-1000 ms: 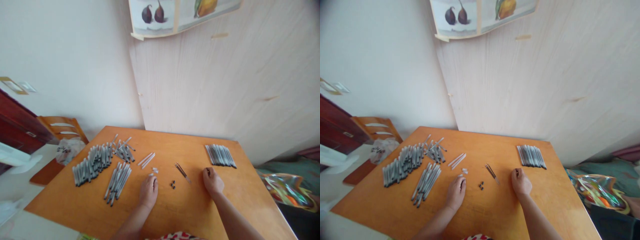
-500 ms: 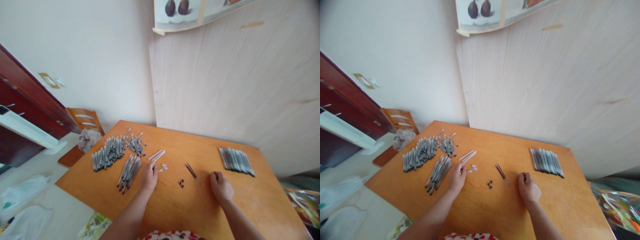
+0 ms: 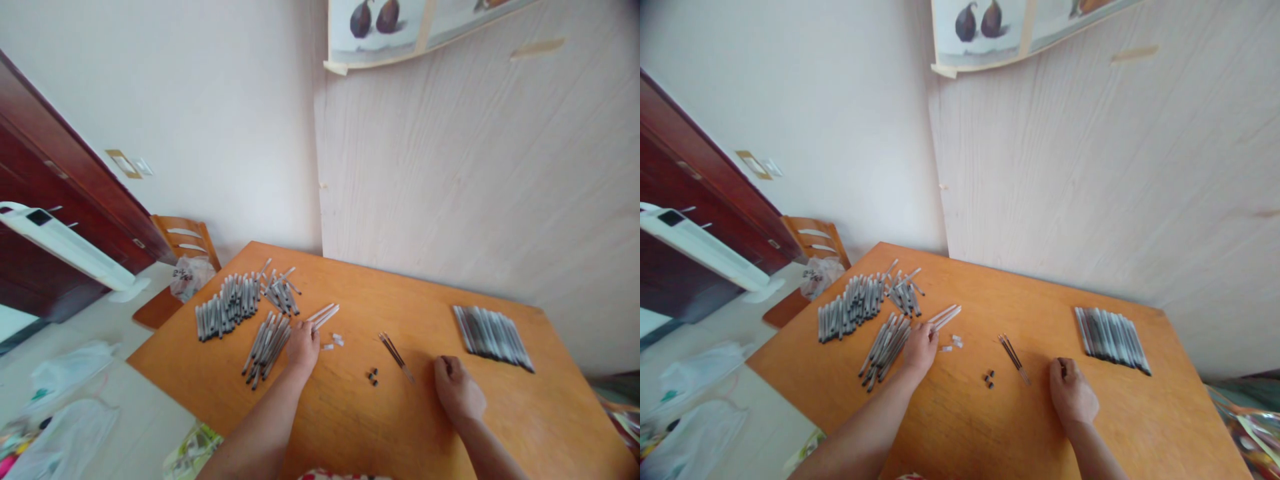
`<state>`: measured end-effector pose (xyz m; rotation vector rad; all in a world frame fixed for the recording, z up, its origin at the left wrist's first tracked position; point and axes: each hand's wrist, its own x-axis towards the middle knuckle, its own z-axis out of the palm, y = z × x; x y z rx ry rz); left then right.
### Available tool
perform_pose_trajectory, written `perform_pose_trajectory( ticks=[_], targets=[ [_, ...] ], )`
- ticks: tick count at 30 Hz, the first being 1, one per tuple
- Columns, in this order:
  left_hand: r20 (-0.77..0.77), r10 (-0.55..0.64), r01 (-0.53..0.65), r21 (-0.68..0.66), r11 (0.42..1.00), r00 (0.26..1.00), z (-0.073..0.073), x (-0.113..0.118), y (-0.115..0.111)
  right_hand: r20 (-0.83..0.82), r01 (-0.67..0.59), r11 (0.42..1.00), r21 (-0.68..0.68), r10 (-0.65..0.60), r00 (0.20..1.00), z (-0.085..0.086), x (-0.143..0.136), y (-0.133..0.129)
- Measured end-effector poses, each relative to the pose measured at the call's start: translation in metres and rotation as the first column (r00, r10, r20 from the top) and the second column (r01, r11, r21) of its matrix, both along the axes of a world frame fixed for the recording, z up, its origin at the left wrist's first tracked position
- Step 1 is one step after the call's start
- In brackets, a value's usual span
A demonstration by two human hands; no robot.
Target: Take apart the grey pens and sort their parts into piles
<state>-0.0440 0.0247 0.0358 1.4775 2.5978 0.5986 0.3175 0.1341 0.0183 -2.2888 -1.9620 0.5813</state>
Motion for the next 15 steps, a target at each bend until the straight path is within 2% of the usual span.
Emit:
perform_pose_trajectory(
  ticks=[10, 15],
  targets=[
    [0.019, -0.033, 0.033, 0.007, 0.999, 0.999, 0.002, 0.001, -0.004, 0.005, -0.001, 1.000, -0.013, 0.001, 1.000, 0.004, -0.001, 0.000],
    [0.062, -0.047, 0.040, 0.105, 0.994, 0.997, 0.010, 0.006, -0.007, -0.003, 0.005, 1.000, -0.017, -0.005, 1.000, 0.007, -0.002, -0.001]
  ],
)
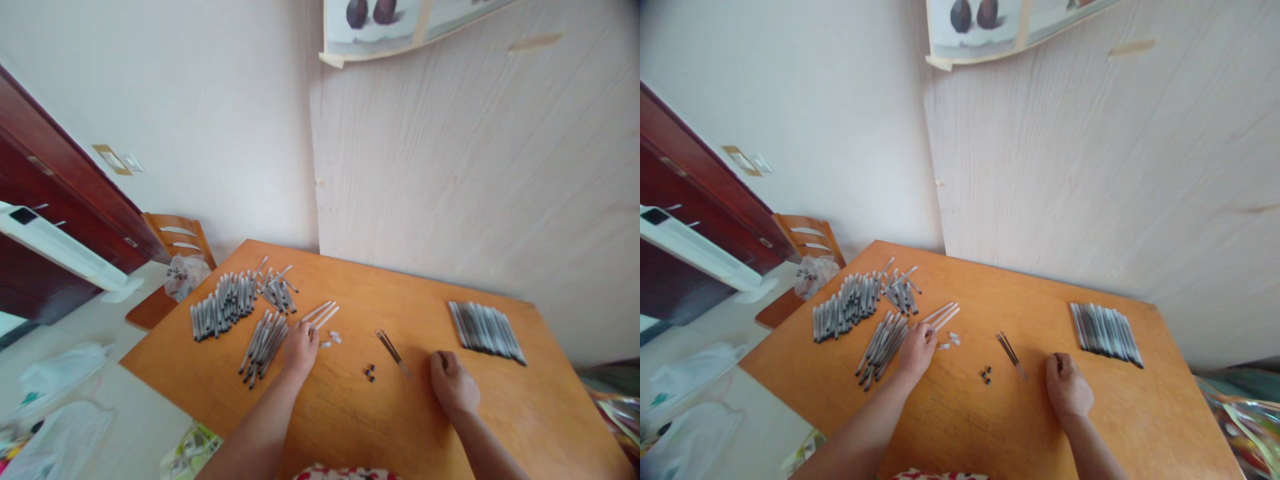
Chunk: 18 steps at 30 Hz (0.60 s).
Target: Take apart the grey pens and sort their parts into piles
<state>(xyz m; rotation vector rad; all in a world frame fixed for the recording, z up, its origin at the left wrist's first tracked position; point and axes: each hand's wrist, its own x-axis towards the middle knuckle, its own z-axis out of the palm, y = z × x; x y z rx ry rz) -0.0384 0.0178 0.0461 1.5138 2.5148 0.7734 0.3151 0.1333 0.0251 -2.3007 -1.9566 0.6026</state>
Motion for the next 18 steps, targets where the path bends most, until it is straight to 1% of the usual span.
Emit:
perform_pose_trajectory(
  ticks=[3, 7, 9, 12, 14, 16, 18],
  targets=[
    [0.076, -0.024, 0.019, 0.065, 0.998, 0.997, 0.008, 0.005, -0.005, -0.006, 0.009, 1.000, 0.014, -0.009, 1.000, 0.000, 0.001, 0.000],
    [0.262, -0.043, 0.013, 0.116, 0.993, 0.964, 0.018, 0.014, -0.012, -0.036, 0.003, 0.999, 0.047, -0.001, 0.999, 0.002, -0.002, -0.001],
    [0.356, -0.073, 0.024, 0.141, 0.990, 0.931, 0.024, 0.020, -0.015, -0.087, -0.027, 0.997, 0.079, 0.034, 0.996, 0.007, -0.010, -0.003],
    [0.471, -0.112, 0.039, 0.162, 0.986, 0.875, 0.038, 0.031, -0.018, -0.227, -0.122, 0.983, 0.134, 0.150, 0.962, 0.022, -0.032, -0.009],
    [0.554, -0.145, 0.063, 0.163, 0.985, 0.820, 0.050, 0.039, -0.019, -0.353, -0.189, 0.964, 0.188, 0.246, 0.902, 0.034, -0.050, -0.014],
    [0.635, -0.171, 0.083, 0.166, 0.983, 0.753, 0.061, 0.046, -0.020, -0.462, -0.288, 0.925, 0.249, 0.375, 0.804, 0.047, -0.066, -0.022],
    [0.701, -0.189, 0.094, 0.173, 0.980, 0.688, 0.071, 0.051, -0.021, -0.506, -0.416, 0.847, 0.332, 0.532, 0.679, 0.057, -0.078, -0.030]
  ],
)
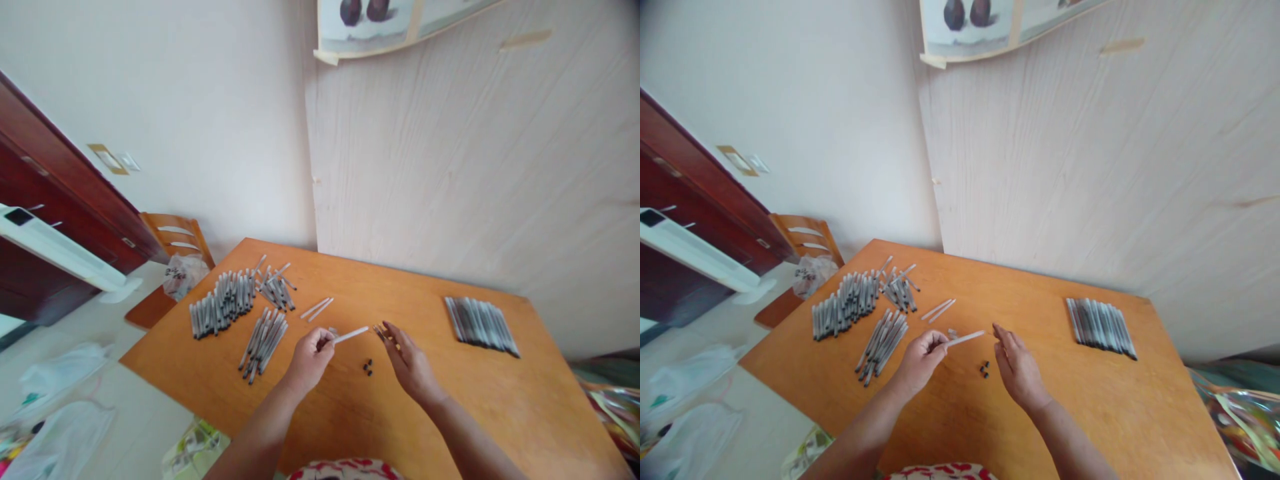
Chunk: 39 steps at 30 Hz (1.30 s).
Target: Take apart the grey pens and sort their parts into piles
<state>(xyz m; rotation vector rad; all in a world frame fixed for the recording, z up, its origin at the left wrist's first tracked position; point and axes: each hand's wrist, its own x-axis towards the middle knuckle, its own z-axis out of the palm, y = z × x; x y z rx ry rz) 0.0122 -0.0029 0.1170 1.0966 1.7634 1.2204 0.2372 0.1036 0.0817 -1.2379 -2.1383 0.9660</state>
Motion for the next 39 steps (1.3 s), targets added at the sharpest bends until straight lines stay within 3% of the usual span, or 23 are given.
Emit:
perform_pose_trajectory(
  ticks=[2, 4, 9, 13, 18, 23, 27, 31, 39],
  targets=[
    [0.080, -0.008, 0.008, 0.002, 1.000, 0.997, 0.008, 0.002, -0.001, -0.027, -0.135, 0.988, 0.070, 0.138, 0.990, 0.005, -0.007, -0.007],
    [0.154, 0.010, -0.010, 0.000, 1.000, 0.988, 0.013, 0.003, -0.001, -0.032, -0.190, 0.975, 0.119, 0.195, 0.980, 0.007, -0.009, -0.012],
    [0.384, 0.108, -0.106, -0.026, 0.994, 0.917, 0.017, 0.004, -0.002, -0.017, -0.238, 0.968, 0.085, 0.240, 0.971, 0.013, -0.011, -0.017],
    [0.529, 0.088, -0.111, 0.012, 0.994, 0.844, 0.016, 0.009, -0.003, -0.041, -0.271, 0.962, 0.028, 0.272, 0.961, 0.018, -0.017, -0.028],
    [0.470, 0.056, -0.056, -0.014, 0.998, 0.881, 0.009, 0.018, -0.004, -0.076, -0.245, 0.969, -0.022, 0.243, 0.967, 0.013, -0.024, -0.045],
    [0.440, 0.084, -0.085, -0.019, 0.996, 0.894, 0.001, 0.017, -0.005, -0.044, -0.192, 0.978, -0.080, 0.189, 0.981, 0.005, -0.021, -0.046],
    [0.404, 0.166, -0.165, -0.037, 0.986, 0.900, -0.004, 0.008, -0.006, 0.092, -0.030, 0.998, -0.055, 0.035, 0.995, -0.005, -0.004, -0.032],
    [0.413, 0.244, -0.244, -0.053, 0.968, 0.877, -0.006, 0.001, -0.008, 0.278, 0.151, 0.988, -0.025, -0.138, 0.951, -0.014, 0.017, -0.014],
    [0.461, 0.257, -0.262, -0.055, 0.964, 0.849, -0.010, 0.001, -0.006, 0.472, 0.186, 0.982, -0.040, -0.145, 0.870, -0.026, 0.029, 0.003]
  ],
)
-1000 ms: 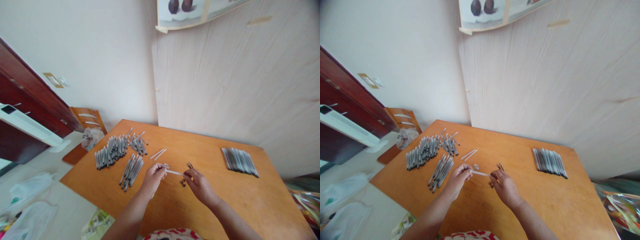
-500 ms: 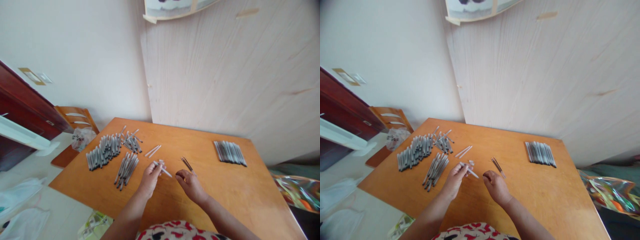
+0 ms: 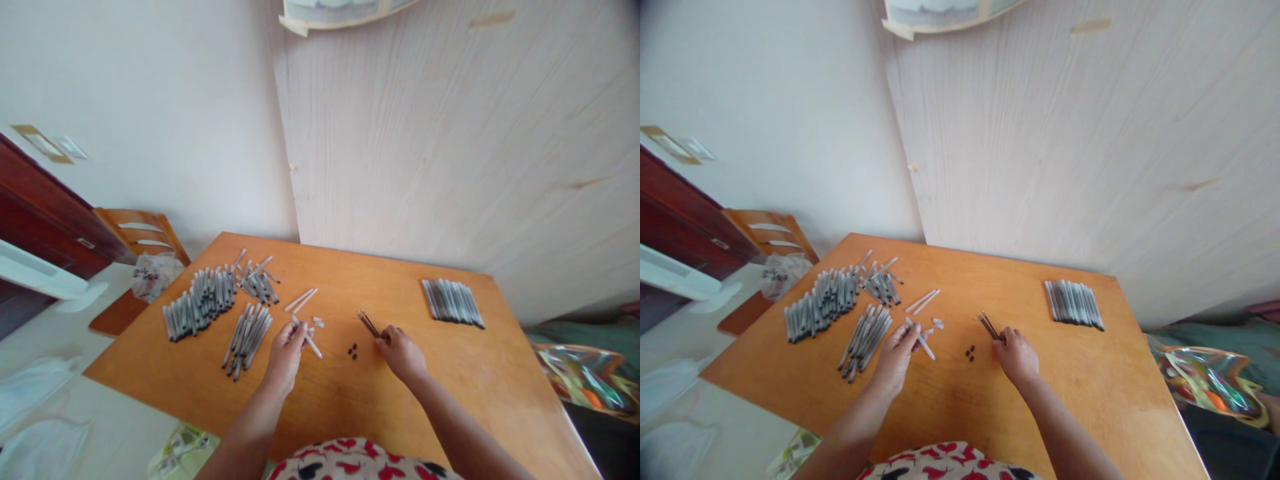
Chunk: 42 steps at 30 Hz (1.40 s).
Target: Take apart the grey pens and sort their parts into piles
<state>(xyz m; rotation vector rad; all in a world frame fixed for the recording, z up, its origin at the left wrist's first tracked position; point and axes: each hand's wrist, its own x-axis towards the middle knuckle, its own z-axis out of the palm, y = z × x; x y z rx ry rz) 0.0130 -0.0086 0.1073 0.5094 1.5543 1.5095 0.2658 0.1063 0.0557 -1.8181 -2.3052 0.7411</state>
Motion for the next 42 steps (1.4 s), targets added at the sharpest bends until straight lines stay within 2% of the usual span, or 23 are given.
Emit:
perform_pose_trajectory(
  ticks=[7, 17, 30, 38, 42],
  targets=[
    [-0.014, -0.004, 0.004, -0.014, 1.000, 1.000, 0.001, 0.001, 0.001, 0.055, -0.026, 0.999, -0.027, 0.027, 0.998, -0.007, -0.002, 0.003],
    [-0.031, 0.006, -0.006, -0.028, 1.000, 1.000, 0.000, 0.003, 0.002, 0.140, -0.110, 0.991, 0.078, 0.098, 0.985, 0.004, -0.006, -0.002],
    [-0.048, 0.007, -0.009, -0.042, 0.999, 0.999, -0.001, 0.003, 0.004, 0.195, -0.094, 0.990, 0.106, 0.072, 0.978, -0.003, -0.003, 0.001],
    [-0.062, -0.012, 0.008, -0.055, 0.998, 0.998, -0.004, 0.002, 0.004, 0.117, -0.093, 0.983, 0.161, 0.074, 0.990, 0.005, -0.001, -0.003],
    [-0.143, -0.027, 0.020, -0.050, 0.999, 0.989, -0.001, 0.002, 0.004, -0.039, -0.034, 0.990, 0.134, 0.039, 0.998, 0.013, -0.002, -0.004]
  ],
)
